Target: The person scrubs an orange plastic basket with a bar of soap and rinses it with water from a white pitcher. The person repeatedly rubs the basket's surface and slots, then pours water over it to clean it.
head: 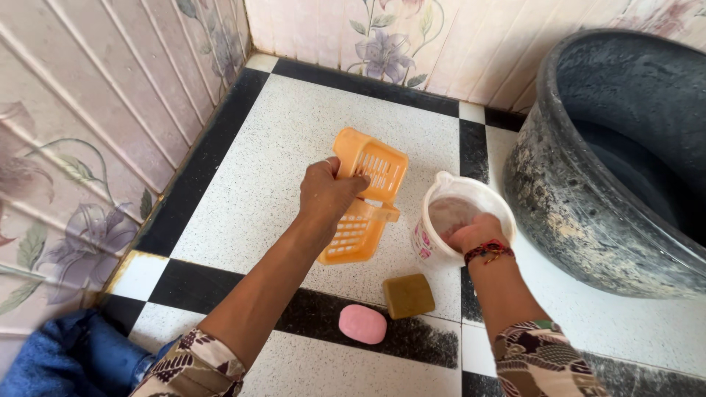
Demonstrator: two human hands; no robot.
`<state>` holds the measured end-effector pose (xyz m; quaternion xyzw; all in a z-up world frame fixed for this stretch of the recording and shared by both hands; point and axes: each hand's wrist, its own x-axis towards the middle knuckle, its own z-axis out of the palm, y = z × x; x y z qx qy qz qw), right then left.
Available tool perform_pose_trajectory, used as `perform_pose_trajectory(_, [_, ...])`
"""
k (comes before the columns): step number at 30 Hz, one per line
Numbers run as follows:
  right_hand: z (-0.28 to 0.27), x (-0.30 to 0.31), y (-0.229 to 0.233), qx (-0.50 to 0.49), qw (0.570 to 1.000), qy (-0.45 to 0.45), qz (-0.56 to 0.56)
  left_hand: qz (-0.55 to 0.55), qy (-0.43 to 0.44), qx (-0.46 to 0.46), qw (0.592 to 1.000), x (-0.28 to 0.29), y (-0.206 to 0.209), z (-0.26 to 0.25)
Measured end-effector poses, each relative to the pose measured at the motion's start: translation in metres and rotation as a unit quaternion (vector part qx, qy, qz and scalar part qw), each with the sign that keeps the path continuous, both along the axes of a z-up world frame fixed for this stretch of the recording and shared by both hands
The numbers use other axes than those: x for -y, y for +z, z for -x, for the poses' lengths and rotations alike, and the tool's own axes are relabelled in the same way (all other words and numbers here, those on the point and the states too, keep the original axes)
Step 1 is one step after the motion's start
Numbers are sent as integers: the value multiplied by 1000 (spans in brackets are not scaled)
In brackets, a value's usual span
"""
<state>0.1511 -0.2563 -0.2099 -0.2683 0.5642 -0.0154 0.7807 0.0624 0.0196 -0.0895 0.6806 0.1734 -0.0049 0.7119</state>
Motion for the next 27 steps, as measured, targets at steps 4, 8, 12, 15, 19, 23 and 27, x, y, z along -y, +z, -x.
perform_pose_trajectory(4, [5,-2,1,95,971,-100,-193,55,-6,-43,998,5,-17,-16])
perform_pose_trajectory(8, [11,-29,82,304,924,220,-79,42,-27,-80,996,9,-30,-31])
perform_pose_trajectory(12, [30,-76,170,366,792,488,26,-55,-66,-40,995,14,-38,-50])
perform_pose_trajectory(15, [28,-80,157,363,821,433,81,-152,-89,-38,984,16,-36,-56])
perform_pose_trajectory(19, [0,-47,86,152,961,230,-10,-211,-72,5,975,9,-30,-52])
perform_pose_trajectory(23, [2,-2,24,25,998,61,2,-214,-60,17,975,4,-30,-50])
perform_pose_trajectory(27, [9,5,-2,103,992,4,-69,-225,-55,24,972,8,-27,-51])
